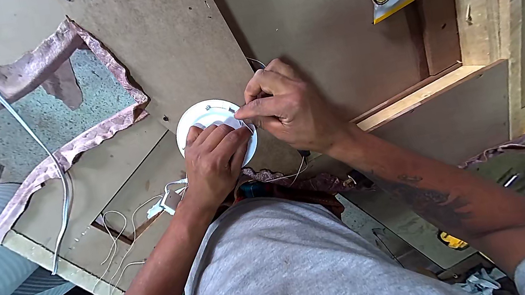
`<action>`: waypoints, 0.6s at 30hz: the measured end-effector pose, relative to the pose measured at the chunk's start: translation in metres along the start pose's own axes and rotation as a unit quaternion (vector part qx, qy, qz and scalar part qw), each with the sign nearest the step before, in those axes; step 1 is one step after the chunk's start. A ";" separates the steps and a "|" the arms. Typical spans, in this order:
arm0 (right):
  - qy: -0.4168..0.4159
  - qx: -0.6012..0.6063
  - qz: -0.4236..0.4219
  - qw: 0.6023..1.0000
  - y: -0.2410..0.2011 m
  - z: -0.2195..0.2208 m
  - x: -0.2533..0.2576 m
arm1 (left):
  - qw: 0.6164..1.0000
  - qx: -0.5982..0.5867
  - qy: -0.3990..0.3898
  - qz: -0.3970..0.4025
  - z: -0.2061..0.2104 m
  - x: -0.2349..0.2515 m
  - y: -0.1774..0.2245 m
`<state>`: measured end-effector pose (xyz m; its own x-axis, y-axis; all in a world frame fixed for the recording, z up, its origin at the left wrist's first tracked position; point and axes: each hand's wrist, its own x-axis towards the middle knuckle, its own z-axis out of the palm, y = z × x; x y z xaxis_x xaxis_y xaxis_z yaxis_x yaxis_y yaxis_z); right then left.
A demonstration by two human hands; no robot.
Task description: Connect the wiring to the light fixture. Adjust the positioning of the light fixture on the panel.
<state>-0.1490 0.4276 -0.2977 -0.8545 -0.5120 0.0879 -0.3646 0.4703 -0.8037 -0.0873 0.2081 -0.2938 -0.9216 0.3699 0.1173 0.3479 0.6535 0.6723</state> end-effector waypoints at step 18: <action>-0.068 -0.099 0.032 0.992 -0.015 -0.008 0.009 | 0.987 -0.076 0.052 -0.131 -0.001 -0.001 0.014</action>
<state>-0.1540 0.4222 -0.2802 -0.8249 -0.5631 -0.0501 -0.3887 0.6293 -0.6730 -0.0815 0.2161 -0.2834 -0.9919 0.1267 -0.0052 0.0734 0.6077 0.7908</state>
